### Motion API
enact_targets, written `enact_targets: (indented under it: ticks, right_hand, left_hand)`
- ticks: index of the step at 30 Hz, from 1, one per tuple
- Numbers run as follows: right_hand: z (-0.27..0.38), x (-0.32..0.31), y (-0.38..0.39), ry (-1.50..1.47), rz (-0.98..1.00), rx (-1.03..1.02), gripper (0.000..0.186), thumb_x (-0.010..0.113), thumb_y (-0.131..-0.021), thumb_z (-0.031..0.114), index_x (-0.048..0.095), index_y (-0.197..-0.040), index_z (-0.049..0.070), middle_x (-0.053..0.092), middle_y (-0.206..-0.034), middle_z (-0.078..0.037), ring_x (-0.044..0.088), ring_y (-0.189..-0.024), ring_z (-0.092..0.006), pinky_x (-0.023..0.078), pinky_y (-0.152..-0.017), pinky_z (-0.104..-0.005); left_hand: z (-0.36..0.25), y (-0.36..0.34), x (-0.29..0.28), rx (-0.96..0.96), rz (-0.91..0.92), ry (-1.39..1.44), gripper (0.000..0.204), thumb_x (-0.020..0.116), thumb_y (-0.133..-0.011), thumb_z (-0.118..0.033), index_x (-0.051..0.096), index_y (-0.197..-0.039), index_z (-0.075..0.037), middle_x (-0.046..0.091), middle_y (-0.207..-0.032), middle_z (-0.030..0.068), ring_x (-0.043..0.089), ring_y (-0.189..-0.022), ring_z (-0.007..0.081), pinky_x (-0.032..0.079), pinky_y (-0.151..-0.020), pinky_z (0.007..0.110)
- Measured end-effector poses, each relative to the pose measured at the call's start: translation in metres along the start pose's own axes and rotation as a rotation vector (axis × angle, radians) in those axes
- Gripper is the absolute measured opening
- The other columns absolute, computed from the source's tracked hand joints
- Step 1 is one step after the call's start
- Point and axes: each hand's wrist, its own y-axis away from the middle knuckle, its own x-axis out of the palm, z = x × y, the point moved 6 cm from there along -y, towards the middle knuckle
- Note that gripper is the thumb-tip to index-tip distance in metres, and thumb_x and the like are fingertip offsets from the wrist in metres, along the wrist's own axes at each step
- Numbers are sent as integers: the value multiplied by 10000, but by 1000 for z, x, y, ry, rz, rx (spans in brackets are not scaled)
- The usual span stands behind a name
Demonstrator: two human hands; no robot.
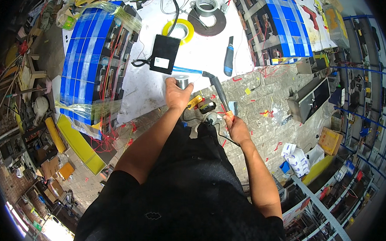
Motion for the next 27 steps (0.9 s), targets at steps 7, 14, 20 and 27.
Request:
enact_targets:
  ticks: [7,14,20,27]
  right_hand:
    - [0,0,0,1,-6,-11,682,501,-1037,623,687,-1066,-33,704,-1022,-335,665,-1046,-516,528,-884,-565]
    - [-1,0,-1,11,1,-4,696,490,-1038,631,686,-1069,-37,702,-1028,-341,666,-1047,-517,528,-887,-565]
    - [-1,0,0,-8,-2,-7,706,486,-1038,633,684,-1062,-44,702,-1018,-342,665,-1040,-521,529,-885,-564]
    - [-2,2,-2,-23,-1,-23,716,476,-1041,637,682,-1054,-49,700,-992,-346,666,-1027,-526,530,-877,-569]
  left_hand:
    - [0,-1,0,9,-6,28,623,907,-746,-293,506,-1103,23,671,-996,185,675,-904,295,540,-829,423]
    - [-10,1,-3,10,-20,33,608,904,-750,-301,510,-1086,18,670,-974,183,673,-888,300,540,-821,429]
    - [-7,-1,0,18,-15,46,600,900,-755,-307,506,-1074,15,664,-975,186,666,-892,297,535,-823,429]
    - [-9,-3,2,36,-21,35,603,897,-758,-309,501,-1078,14,656,-968,175,660,-900,299,527,-836,423]
